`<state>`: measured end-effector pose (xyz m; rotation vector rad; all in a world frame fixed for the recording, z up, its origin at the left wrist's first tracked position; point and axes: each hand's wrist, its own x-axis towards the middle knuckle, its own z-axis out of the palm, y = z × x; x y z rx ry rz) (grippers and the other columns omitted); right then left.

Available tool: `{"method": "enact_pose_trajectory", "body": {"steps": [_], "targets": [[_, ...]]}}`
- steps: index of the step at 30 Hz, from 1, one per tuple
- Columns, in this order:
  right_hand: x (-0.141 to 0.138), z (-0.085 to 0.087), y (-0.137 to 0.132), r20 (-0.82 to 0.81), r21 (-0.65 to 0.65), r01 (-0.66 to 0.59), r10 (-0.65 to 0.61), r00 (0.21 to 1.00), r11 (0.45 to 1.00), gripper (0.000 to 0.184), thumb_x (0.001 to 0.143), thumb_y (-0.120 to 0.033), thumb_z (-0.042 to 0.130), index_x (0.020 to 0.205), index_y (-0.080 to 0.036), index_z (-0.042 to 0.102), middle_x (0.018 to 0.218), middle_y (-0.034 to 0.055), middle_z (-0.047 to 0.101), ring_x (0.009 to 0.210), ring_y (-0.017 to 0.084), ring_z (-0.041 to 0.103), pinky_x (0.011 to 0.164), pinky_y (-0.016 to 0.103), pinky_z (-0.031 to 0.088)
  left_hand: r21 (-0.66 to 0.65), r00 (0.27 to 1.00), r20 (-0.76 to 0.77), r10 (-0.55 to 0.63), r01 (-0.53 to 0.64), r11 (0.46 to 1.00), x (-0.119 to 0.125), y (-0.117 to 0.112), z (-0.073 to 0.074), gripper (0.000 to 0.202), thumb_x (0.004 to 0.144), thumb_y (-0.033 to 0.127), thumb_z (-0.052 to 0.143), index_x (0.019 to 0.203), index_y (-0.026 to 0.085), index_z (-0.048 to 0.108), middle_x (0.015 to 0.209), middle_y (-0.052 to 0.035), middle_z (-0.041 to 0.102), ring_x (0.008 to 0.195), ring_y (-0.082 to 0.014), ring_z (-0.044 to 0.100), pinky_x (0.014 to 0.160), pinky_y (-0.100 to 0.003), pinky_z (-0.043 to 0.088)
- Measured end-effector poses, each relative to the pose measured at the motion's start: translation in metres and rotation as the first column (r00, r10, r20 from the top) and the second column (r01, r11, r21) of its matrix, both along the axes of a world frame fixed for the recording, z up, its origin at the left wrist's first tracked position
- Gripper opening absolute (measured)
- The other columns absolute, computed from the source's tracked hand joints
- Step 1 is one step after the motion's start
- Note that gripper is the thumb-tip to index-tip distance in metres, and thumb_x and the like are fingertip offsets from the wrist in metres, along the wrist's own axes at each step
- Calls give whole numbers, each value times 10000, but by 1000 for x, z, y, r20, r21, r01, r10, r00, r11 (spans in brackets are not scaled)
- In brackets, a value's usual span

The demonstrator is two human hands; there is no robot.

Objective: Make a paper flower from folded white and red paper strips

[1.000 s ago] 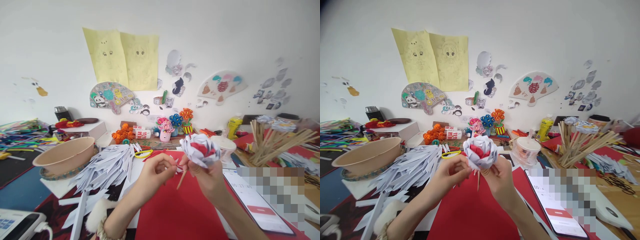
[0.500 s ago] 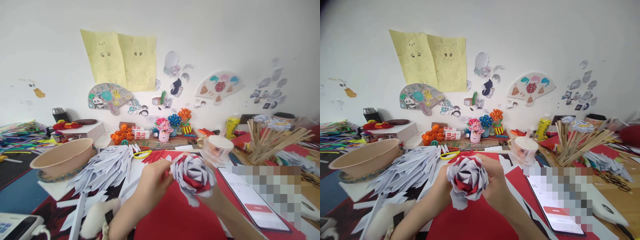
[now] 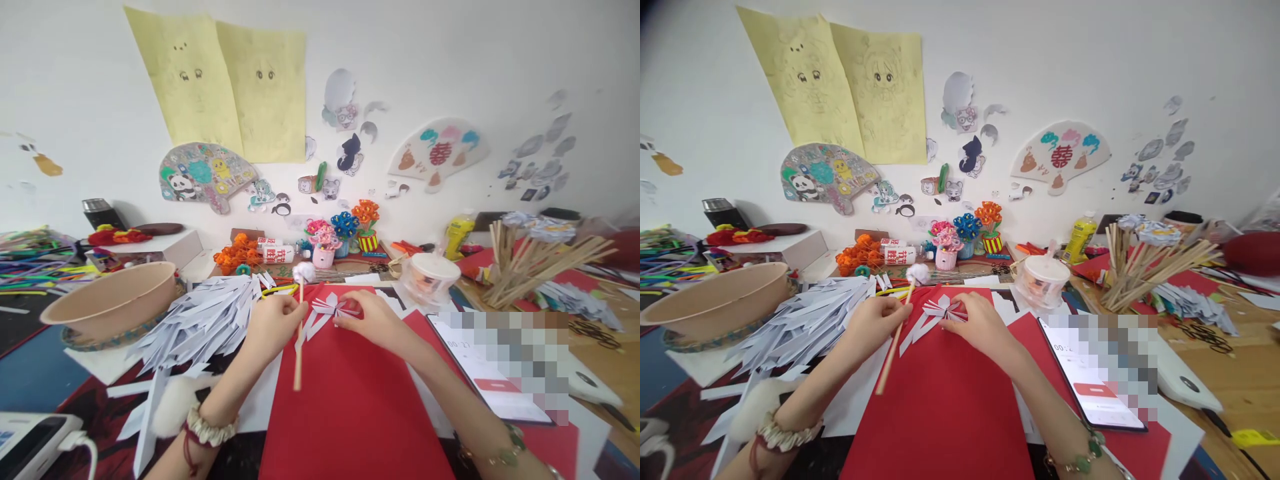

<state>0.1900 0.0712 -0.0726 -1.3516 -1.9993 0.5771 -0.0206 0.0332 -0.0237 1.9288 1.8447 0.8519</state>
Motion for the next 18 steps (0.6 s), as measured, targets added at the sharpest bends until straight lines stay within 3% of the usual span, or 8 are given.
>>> {"method": "enact_pose_trajectory", "body": {"steps": [3,7,9,13,18], "targets": [[-6,-4,1,22,-13,-7,8,1000,1000,329,746,-348,744,1024,-187,672,1012,87,712,992,277,636,817,368,473,-2,989,-146,40,-40,999,6,-3,-6,342,794,299,533,471,193,496,484,-6,554,486,-151,487,515,-249,251],[-10,-6,4,22,-29,-8,8,1000,1000,248,797,-205,624,1044,-193,620,752,10,667,764,215,637,727,330,461,24,939,-330,93,-91,996,11,-8,-9,354,863,307,491,540,194,585,573,-72,619,564,-205,577,541,-262,268],[-12,-6,3,9,-40,-5,5,1000,999,368,793,-193,609,1158,-188,565,733,-8,656,725,202,630,700,317,454,29,913,-396,95,-91,995,12,-9,-9,380,896,354,482,585,188,626,633,-115,654,614,-250,624,552,-276,294],[-16,-6,-1,-36,-71,12,-14,999,997,751,745,-204,654,1414,-154,318,777,-10,671,736,203,644,682,303,451,41,877,-473,87,-77,996,13,-11,-6,381,936,374,448,707,166,672,727,-169,698,694,-319,672,566,-304,324],[-17,-2,-3,-72,-93,37,-44,996,995,768,704,-118,597,1411,-148,298,715,-29,636,716,207,633,663,297,458,67,880,-467,82,-57,996,16,-13,-5,308,955,342,438,841,166,664,808,-143,722,757,-295,689,582,-293,358]]}}
